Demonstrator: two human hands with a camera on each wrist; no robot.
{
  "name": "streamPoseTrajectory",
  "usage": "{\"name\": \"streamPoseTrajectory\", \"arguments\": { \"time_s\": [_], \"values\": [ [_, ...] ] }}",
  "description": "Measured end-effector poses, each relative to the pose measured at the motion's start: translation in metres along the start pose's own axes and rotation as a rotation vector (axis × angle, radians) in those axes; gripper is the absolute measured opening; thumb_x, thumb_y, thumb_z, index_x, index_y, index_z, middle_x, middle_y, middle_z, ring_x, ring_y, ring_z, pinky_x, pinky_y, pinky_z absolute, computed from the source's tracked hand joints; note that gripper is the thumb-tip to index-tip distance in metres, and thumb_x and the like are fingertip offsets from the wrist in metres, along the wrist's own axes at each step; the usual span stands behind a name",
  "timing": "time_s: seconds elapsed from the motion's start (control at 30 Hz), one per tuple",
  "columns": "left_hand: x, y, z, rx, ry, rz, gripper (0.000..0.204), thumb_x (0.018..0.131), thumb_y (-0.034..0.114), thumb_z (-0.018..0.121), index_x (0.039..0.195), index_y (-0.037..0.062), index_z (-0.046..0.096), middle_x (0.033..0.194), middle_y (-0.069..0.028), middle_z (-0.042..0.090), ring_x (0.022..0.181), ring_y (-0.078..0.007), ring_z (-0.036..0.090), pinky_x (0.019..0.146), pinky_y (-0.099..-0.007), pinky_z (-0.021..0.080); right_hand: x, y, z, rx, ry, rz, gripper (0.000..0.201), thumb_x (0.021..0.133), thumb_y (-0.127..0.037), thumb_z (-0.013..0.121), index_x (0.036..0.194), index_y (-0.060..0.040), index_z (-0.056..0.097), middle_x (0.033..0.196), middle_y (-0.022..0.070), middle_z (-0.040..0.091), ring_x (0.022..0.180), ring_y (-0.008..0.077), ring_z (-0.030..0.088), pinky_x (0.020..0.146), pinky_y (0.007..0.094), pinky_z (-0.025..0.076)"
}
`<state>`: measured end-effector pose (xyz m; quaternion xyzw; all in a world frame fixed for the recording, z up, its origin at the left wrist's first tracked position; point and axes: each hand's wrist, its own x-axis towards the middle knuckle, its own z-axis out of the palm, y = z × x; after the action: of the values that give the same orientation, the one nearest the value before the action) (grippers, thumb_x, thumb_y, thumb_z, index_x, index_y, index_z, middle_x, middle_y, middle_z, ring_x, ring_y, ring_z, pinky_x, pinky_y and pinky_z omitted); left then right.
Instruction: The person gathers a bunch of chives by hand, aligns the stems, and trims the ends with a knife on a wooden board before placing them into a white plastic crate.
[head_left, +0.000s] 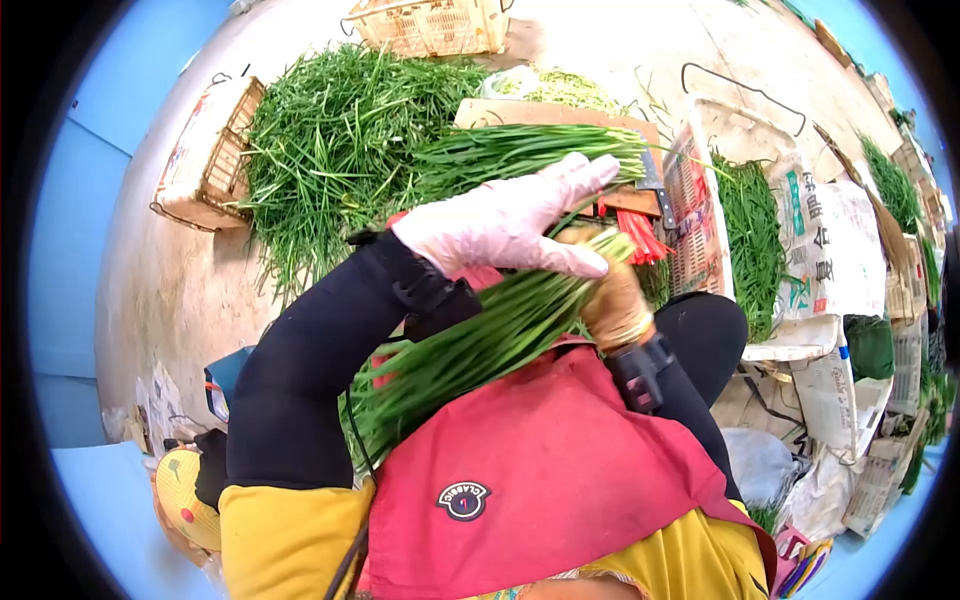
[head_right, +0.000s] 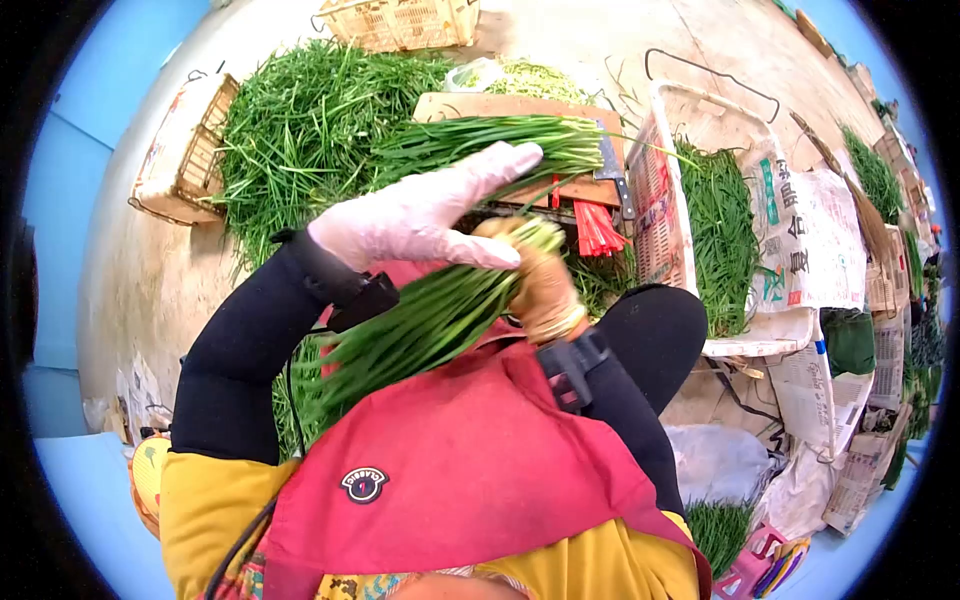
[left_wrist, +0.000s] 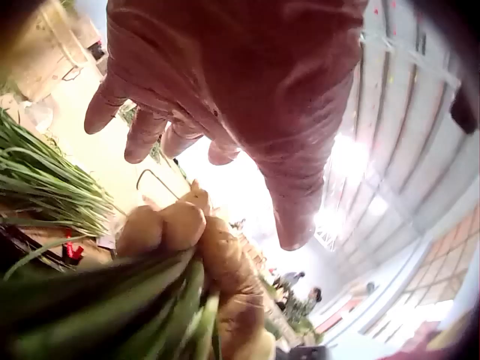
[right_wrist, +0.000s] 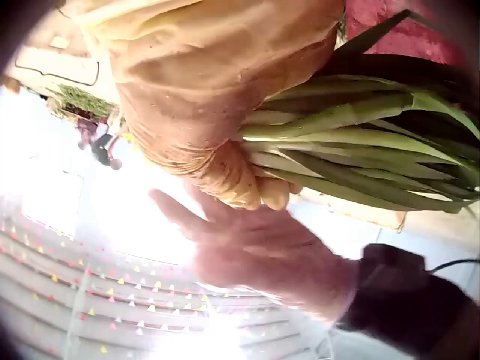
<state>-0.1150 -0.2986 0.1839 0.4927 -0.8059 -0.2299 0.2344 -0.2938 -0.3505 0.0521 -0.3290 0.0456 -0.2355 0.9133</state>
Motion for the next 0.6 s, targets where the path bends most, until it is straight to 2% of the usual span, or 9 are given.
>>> {"name": "streamPoseTrajectory", "arguments": {
  "time_s": [0.13,0.17,0.2,0.23,0.33,0.4,0.43,0.5,0.6],
  "values": [
    [-0.041,0.017,0.035,-0.228,-0.057,-0.061,0.098,0.079,0.021,0.071,0.156,0.0132,0.011,0.156,-0.0220,0.025,0.137,-0.0337,0.040,0.112,-0.0373,0.035,-0.020,-0.078,0.019,-0.049,0.284,-0.403,0.018,0.090,-0.018,0.066,0.099,-0.0029,0.064,0.094,0.0089,0.066,0.090,0.0236,0.066,0.087,0.0426,0.054],
    [-0.051,0.020,0.037,-0.300,-0.051,-0.120,0.095,0.081,0.018,0.069,0.156,0.0150,0.011,0.149,-0.0206,0.039,0.126,-0.0346,0.052,0.106,-0.0380,0.042,-0.029,-0.097,0.016,-0.032,0.279,-0.485,0.017,0.090,-0.018,0.066,0.098,-0.0035,0.064,0.094,0.0082,0.066,0.091,0.0239,0.066,0.090,0.0448,0.053],
    [-0.062,0.021,0.032,-0.211,-0.193,-0.384,0.091,0.082,0.017,0.068,0.156,0.0185,0.015,0.136,-0.0209,0.053,0.112,-0.0359,0.061,0.096,-0.0392,0.047,-0.039,-0.115,0.013,-0.062,0.310,-0.578,0.016,0.091,-0.017,0.064,0.098,-0.0035,0.065,0.094,0.0082,0.066,0.092,0.0242,0.066,0.093,0.0469,0.052],
    [-0.080,0.004,0.042,-0.164,-0.100,-0.331,0.084,0.083,0.016,0.067,0.154,0.0205,0.024,0.119,-0.0199,0.064,0.102,-0.0345,0.065,0.088,-0.0397,0.050,-0.049,-0.133,0.010,-0.094,0.339,-0.672,0.015,0.093,-0.017,0.063,0.099,-0.0036,0.065,0.095,0.0082,0.067,0.094,0.0246,0.065,0.096,0.0490,0.051],
    [-0.129,-0.030,0.040,0.059,-0.004,-0.391,0.043,0.087,0.010,0.062,0.130,0.0115,0.060,0.106,-0.0171,0.069,0.096,-0.0319,0.067,0.085,-0.0376,0.052,-0.084,-0.179,-0.007,-0.155,0.362,-0.834,0.019,0.095,-0.015,0.060,0.109,-0.0030,0.066,0.100,0.0100,0.070,0.102,0.0260,0.065,0.098,0.0511,0.050],
    [-0.139,-0.015,0.020,0.040,-0.001,-0.513,0.035,0.089,0.009,0.061,0.123,0.0069,0.063,0.105,-0.0164,0.070,0.096,-0.0302,0.068,0.083,-0.0374,0.053,-0.101,-0.205,-0.016,-0.163,0.431,-0.913,0.020,0.096,-0.015,0.059,0.108,-0.0016,0.067,0.101,0.0121,0.071,0.101,0.0260,0.066,0.096,0.0475,0.052],
    [-0.135,0.000,0.005,-0.146,-0.084,-0.843,0.034,0.091,0.012,0.061,0.123,0.0046,0.062,0.102,-0.0144,0.070,0.090,-0.0234,0.068,0.081,-0.0327,0.053,-0.109,-0.215,-0.013,-0.158,0.460,-0.947,0.021,0.096,-0.016,0.058,0.107,-0.0002,0.067,0.102,0.0141,0.071,0.098,0.0259,0.067,0.095,0.0450,0.053],
    [-0.165,-0.038,0.010,-0.005,0.160,-0.477,0.033,0.092,0.011,0.061,0.124,0.0036,0.062,0.099,-0.0093,0.070,0.082,-0.0137,0.064,0.079,-0.0266,0.052,-0.124,-0.234,-0.017,-0.177,0.402,-0.943,0.021,0.096,-0.015,0.059,0.107,0.0005,0.067,0.102,0.0149,0.071,0.100,0.0259,0.067,0.094,0.0420,0.054],
    [-0.167,-0.045,-0.007,-0.204,0.403,-0.574,0.033,0.091,0.004,0.062,0.124,0.0039,0.062,0.105,-0.0029,0.068,0.090,-0.0093,0.062,0.083,-0.0249,0.051,-0.131,-0.247,-0.009,-0.190,0.474,-1.006,0.018,0.094,-0.013,0.062,0.108,-0.0029,0.068,0.101,0.0118,0.072,0.102,0.0257,0.066,0.092,0.0441,0.055]
  ]
}}
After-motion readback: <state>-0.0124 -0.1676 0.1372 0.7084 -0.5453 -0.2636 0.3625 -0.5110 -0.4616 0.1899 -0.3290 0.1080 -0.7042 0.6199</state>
